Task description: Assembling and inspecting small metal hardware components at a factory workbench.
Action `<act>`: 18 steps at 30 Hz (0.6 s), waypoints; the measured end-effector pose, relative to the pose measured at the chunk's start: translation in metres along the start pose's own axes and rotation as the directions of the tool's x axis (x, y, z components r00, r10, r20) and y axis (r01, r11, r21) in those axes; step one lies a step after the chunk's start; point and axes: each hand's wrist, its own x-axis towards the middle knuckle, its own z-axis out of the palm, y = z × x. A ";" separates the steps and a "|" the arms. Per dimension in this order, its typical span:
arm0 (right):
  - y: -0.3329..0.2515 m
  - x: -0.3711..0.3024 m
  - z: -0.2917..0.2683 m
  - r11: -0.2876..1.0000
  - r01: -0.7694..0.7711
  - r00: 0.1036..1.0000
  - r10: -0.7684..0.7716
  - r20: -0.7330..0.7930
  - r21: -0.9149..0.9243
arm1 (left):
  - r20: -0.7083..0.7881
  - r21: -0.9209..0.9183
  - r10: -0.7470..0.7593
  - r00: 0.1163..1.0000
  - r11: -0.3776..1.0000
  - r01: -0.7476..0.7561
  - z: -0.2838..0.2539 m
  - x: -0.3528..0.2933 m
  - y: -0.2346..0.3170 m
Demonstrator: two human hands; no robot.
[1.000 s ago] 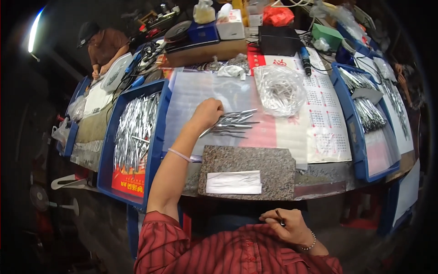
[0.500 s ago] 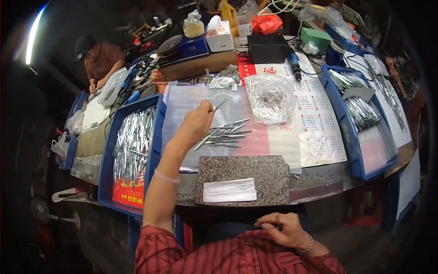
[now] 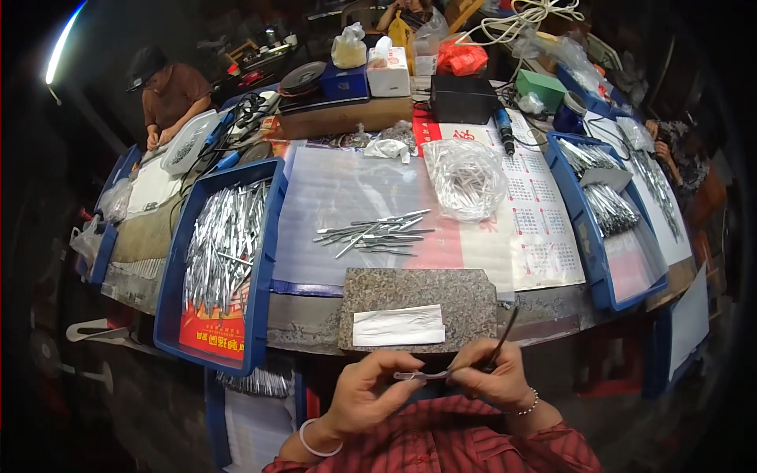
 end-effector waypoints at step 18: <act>-0.025 0.227 -0.138 -0.259 0.016 0.901 -0.415 0.126 -0.966 | -0.168 0.202 0.167 0.972 0.970 -0.132 -0.028 -0.033 -0.012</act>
